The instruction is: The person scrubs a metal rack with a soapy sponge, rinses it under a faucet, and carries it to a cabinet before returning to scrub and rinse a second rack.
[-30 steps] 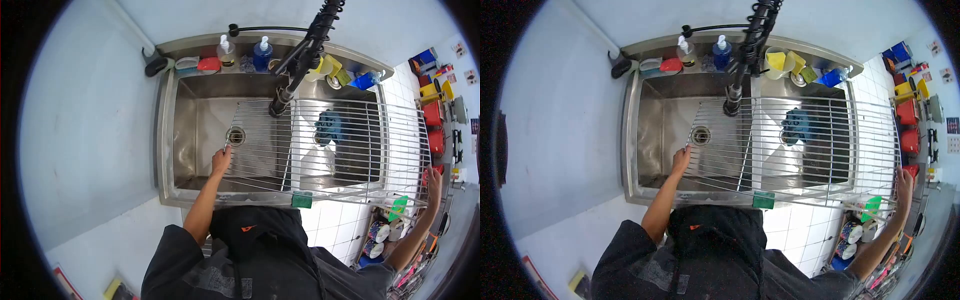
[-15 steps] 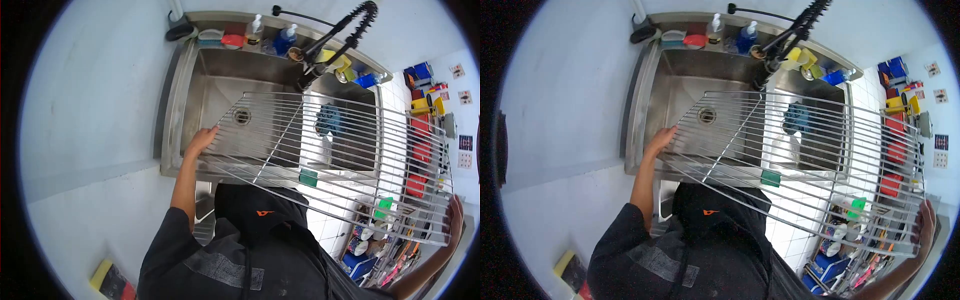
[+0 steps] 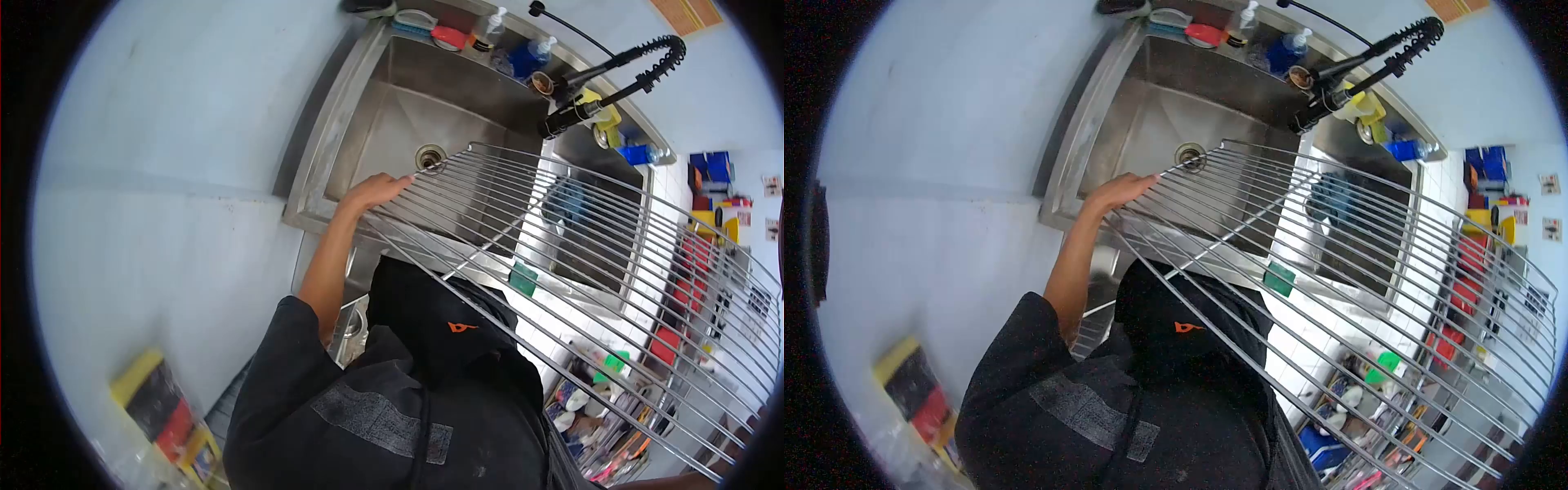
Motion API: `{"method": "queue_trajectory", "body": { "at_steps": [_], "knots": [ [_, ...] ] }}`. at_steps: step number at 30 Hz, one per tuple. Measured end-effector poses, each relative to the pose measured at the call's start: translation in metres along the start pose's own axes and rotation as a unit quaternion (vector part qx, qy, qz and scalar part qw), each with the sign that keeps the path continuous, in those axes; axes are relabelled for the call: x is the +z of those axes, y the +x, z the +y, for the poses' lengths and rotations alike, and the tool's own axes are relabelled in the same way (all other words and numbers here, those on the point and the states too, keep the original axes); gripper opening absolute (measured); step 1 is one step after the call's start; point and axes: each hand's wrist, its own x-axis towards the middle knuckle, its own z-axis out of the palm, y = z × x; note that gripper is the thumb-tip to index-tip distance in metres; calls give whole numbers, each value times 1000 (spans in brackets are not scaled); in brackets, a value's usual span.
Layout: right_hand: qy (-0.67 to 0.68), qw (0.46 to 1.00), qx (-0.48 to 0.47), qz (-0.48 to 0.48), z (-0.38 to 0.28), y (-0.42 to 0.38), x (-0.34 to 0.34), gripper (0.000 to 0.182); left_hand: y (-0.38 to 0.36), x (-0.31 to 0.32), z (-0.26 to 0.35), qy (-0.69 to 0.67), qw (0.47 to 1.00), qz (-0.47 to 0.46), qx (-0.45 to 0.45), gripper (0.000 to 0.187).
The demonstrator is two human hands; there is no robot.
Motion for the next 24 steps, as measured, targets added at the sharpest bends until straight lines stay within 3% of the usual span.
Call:
{"method": "queue_trajectory", "body": {
  "at_steps": [2, 13, 17, 21, 24],
  "knots": [
    [14, 999, -24, -35, 6, 9, 11, 35, -22, 19, 3, -11, 999, 35, 36, 88],
    [96, 939, -183, -273, 62, 74, 44, 26, -106, 138, -27, -159, 963, 214, 26, 85],
    [111, 896, -232, -362, 65, 88, 55, 23, -181, 202, -45, -228, 941, 249, -5, 88],
    [119, 831, -294, -456, 56, 72, 80, 20, -195, 291, -129, -263, 896, 358, -22, 87],
    [117, 781, -325, -520, 47, 49, 98, 17, -225, 345, -147, -328, 855, 397, -60, 86]
  ]
}}
